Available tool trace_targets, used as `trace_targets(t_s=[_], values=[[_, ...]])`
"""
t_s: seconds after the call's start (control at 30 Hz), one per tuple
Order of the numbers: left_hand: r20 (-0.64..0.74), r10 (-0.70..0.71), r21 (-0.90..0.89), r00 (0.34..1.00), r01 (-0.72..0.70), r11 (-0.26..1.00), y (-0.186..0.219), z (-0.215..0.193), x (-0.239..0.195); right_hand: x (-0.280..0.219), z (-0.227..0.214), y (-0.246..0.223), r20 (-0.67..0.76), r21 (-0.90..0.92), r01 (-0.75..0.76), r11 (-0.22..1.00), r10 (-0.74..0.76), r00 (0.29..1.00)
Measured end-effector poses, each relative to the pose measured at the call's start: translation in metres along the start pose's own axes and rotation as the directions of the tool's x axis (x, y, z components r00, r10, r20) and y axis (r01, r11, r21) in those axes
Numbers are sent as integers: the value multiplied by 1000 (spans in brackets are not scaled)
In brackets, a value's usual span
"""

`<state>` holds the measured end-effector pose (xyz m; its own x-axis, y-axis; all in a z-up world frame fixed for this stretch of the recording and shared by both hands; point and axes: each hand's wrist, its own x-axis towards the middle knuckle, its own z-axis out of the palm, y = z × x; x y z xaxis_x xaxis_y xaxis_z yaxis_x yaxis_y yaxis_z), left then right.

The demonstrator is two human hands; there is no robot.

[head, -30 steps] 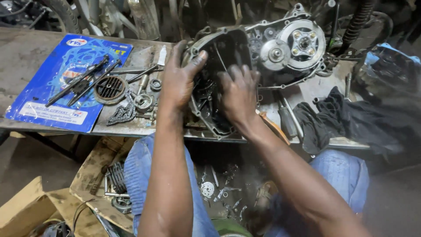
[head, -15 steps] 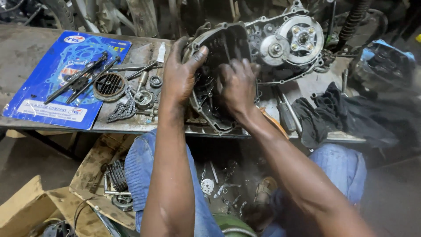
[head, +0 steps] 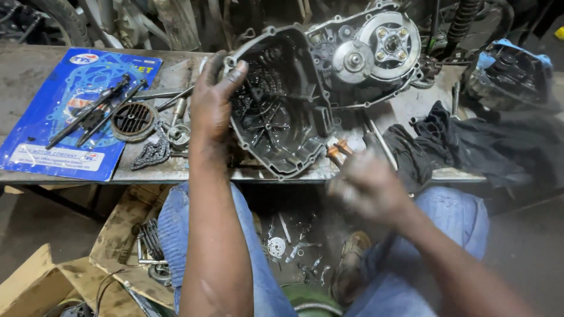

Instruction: Cleaning debris and oil from a motorcycle engine casing using a cloth and small tools.

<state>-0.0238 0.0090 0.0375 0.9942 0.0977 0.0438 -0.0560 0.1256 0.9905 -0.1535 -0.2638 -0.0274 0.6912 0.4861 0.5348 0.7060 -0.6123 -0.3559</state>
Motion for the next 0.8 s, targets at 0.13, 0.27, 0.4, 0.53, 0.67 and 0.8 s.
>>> trace_targets(t_s=[0.13,0.27,0.4,0.53,0.67,0.8], values=[[-44,-44,-10,998,44,999,1,-6,2,-45,32,-8,523,-110,-22,994,77,849],[-134,-110,-87,985,99,991,0,-11,5,-62,48,-10,633,-151,-124,981,193,750],[-110,-86,-169,990,67,983,-10,-18,11,-63,50,0,526,-122,57,991,16,851],[-115,-108,-76,988,99,992,-8,-21,10,-68,54,-8,431,-122,-46,991,95,897],[-56,-74,-322,996,53,945,-10,-20,12,-68,57,-1,348,-146,18,989,34,937],[-16,-74,-425,997,60,903,-11,-24,14,-73,58,3,238,-139,-52,989,84,968]])
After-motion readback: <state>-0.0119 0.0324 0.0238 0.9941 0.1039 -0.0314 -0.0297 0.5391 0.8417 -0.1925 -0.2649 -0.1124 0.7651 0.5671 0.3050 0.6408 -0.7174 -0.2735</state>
